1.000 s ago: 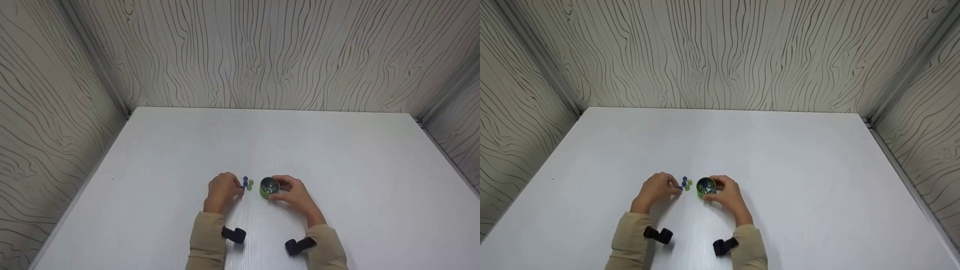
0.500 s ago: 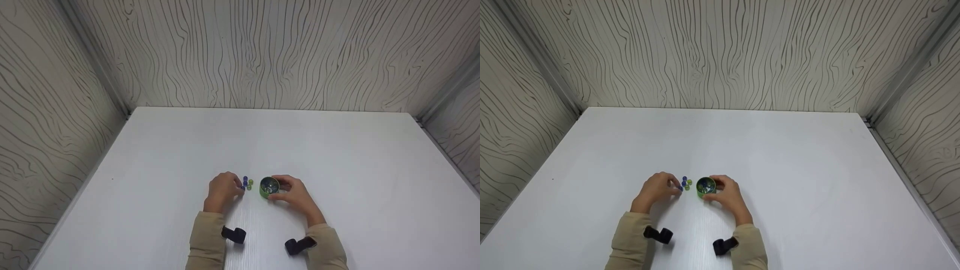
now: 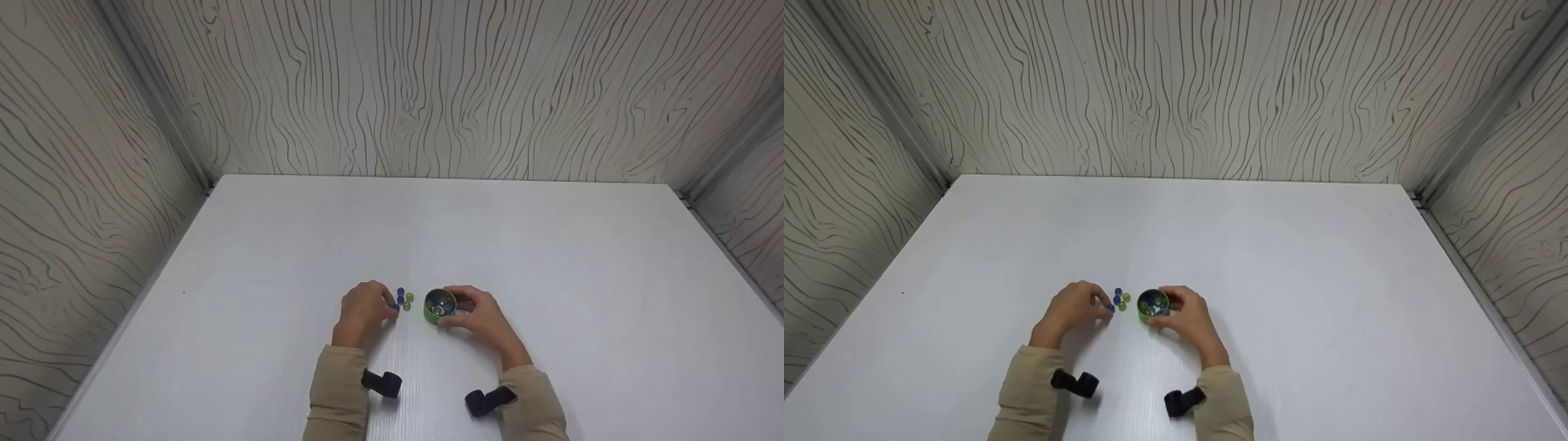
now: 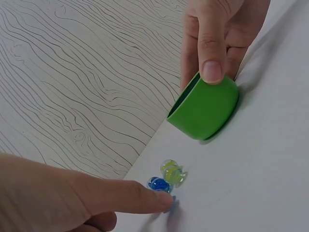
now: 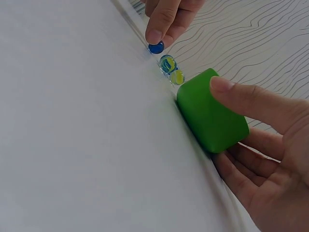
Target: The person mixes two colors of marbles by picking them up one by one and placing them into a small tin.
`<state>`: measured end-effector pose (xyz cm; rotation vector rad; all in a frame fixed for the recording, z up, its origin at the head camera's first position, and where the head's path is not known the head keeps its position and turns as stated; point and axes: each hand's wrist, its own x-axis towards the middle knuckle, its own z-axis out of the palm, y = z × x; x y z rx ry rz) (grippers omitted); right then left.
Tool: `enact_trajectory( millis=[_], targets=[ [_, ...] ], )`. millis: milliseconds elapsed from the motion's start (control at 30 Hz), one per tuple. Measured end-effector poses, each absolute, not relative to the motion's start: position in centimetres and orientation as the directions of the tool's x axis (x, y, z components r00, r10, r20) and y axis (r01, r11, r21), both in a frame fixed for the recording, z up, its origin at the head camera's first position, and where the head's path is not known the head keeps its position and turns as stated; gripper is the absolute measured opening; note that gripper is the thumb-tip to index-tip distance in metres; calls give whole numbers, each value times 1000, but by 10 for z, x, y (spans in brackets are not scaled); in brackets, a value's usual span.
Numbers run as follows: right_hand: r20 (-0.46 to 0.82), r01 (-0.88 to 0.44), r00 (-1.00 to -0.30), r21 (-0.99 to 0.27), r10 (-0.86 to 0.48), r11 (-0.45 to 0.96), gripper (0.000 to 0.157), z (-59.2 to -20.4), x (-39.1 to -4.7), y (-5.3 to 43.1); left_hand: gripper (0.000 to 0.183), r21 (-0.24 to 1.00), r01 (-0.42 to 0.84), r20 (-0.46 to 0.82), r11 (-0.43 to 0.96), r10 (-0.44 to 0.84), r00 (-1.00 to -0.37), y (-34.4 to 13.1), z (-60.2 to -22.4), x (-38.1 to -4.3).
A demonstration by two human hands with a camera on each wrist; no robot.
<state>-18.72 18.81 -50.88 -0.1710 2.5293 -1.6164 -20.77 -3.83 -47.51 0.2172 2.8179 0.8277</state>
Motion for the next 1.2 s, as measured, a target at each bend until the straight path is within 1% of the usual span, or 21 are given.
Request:
enact_trajectory(
  millis=[467, 633, 767, 933, 1200],
  targets=[
    [-63, -9, -985, -909, -159, 417, 65, -507, -186, 187, 14, 556, 85, -132, 827, 188, -973, -38, -472, -207],
    [-43, -39, -981, -912, -191, 407, 66, -506, -186, 189, 13, 560, 112, -102, 821, 203, -974, -38, -470, -205],
    [-46, -37, -981, -909, -187, 414, 67, -507, -187, 189, 12, 569, 125, -84, 813, 209, -974, -37, -467, -204],
    [-59, -19, -983, -910, -173, 415, 67, -509, -188, 188, 13, 562, 125, -83, 817, 206, -975, -36, -463, -204],
    [-52, -27, -982, -912, -180, 408, 68, -510, -188, 188, 15, 543, 140, -81, 828, 217, -973, -36, -460, -205]
  ],
)
